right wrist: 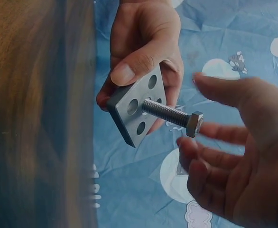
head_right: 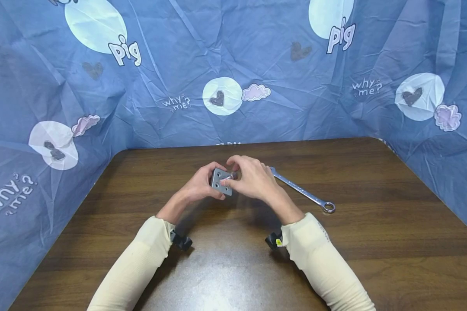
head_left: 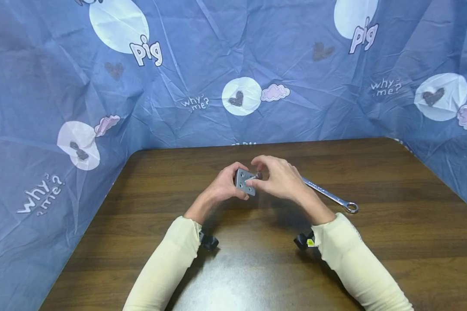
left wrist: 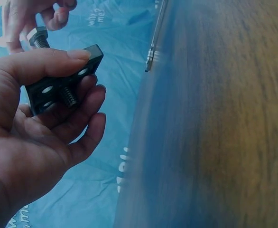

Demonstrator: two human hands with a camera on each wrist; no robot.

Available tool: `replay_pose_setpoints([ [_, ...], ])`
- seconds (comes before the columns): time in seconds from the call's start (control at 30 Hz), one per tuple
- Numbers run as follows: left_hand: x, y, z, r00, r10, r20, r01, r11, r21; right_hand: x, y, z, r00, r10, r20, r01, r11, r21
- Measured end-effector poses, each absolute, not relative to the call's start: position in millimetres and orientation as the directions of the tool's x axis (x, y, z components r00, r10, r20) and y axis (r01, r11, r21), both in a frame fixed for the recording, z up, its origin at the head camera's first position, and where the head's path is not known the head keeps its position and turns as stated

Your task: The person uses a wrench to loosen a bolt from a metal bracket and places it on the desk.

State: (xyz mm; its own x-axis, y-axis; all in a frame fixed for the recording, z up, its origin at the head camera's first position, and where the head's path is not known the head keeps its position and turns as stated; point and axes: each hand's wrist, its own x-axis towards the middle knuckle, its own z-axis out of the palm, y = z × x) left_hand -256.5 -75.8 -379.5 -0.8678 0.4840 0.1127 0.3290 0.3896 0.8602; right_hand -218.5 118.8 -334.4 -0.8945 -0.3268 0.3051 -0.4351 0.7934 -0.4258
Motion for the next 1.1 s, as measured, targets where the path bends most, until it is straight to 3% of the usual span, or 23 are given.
replay_pose_setpoints([
  [0.17, -255.7, -76.1, -378.8, -0.872, 0.477, 0.111, 0.334, 0.414, 0.847, -219.0, 119.1, -334.3, -0.953, -0.206, 0.220, -0.284, 0.858, -0.427],
  [0.3, -255.6, -76.9, -378.8, -0.873, 0.475, 0.107, 0.336, 0.429, 0.838, -220.0, 118.1, -335.8, -0.965, -0.185, 0.183, -0.245, 0.883, -0.401],
  [1.1, -256.5, -77.2, -378.4, -0.869, 0.480, 0.121, 0.331, 0.382, 0.863, -218.9, 117.8, -332.7, -0.897, -0.317, 0.308, -0.427, 0.803, -0.416],
])
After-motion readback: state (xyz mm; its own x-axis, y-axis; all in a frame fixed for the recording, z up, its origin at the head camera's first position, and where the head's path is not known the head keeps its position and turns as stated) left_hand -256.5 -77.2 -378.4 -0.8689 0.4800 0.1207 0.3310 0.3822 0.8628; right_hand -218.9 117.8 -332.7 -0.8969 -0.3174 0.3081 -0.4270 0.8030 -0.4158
